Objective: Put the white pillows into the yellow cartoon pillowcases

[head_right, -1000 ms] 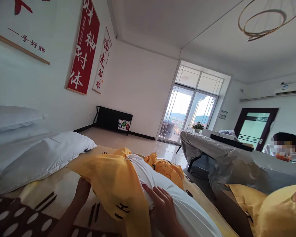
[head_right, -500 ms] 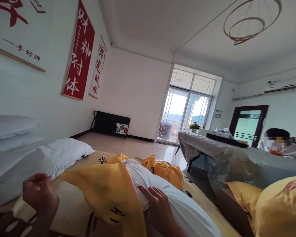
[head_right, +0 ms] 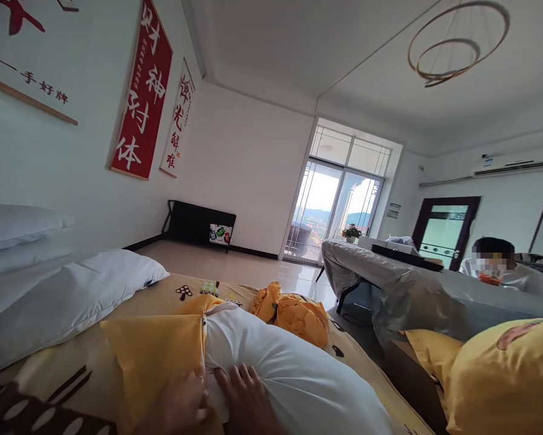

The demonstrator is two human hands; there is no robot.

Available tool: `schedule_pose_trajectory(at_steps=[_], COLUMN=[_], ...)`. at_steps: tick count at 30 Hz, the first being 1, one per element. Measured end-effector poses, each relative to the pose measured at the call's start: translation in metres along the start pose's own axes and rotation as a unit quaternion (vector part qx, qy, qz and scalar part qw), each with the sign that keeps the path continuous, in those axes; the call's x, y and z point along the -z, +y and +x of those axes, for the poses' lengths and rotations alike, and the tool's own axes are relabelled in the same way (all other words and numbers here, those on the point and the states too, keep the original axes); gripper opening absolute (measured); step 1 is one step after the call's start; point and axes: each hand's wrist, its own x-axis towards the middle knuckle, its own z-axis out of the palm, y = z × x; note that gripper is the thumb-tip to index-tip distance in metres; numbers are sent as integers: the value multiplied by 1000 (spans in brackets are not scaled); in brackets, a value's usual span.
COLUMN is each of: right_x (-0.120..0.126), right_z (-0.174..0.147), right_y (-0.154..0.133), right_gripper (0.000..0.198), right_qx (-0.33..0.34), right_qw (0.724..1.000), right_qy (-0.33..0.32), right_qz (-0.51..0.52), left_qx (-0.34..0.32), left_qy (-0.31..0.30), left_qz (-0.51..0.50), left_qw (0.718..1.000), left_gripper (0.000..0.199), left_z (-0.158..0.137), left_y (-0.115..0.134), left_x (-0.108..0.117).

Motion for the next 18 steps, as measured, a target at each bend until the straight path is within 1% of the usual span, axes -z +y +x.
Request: schedule_pose_trajectory(at_steps=[3,5,6,8,10,12,13,15,17,18], right_x=[6,7,7,8,6,-1,-6,-13,-7,2], right_z=[-2,-6,-10,-20,-34,-45,-48,-48,-39,-32], right_y=[2,8,14,28,42,52,54,53,50,48], right_gripper=[78,80,78,69,62,57,54,46,38,37], right_qx=[-2,16,32,56,27,-4,-3,32,54,52], right_qw=[1000,998,995,980,957,942,941,947,959,967], right_qy=[-2,25,52,124,195,231,235,226,207,190], right_qz=[-17,-53,-81,-148,-211,-243,-246,-227,-184,-164], left_qx=[3,11,13,19,27,24,18,-14,-60,-84], left_qy=[1,8,12,28,51,60,52,15,-44,-71], left_qz=[25,23,21,15,-36,-139,-202,-295,-320,-312], left_qw=[1000,1000,1000,999,998,988,978,955,945,944], left_gripper=[38,37,35,32,29,25,25,28,33,35], left_z=[3,5,6,8,10,15,17,23,23,21], left_y=[5,8,8,6,2,2,3,10,22,29], left_x=[2,-1,-2,-3,-5,-11,-16,-28,-40,-44])
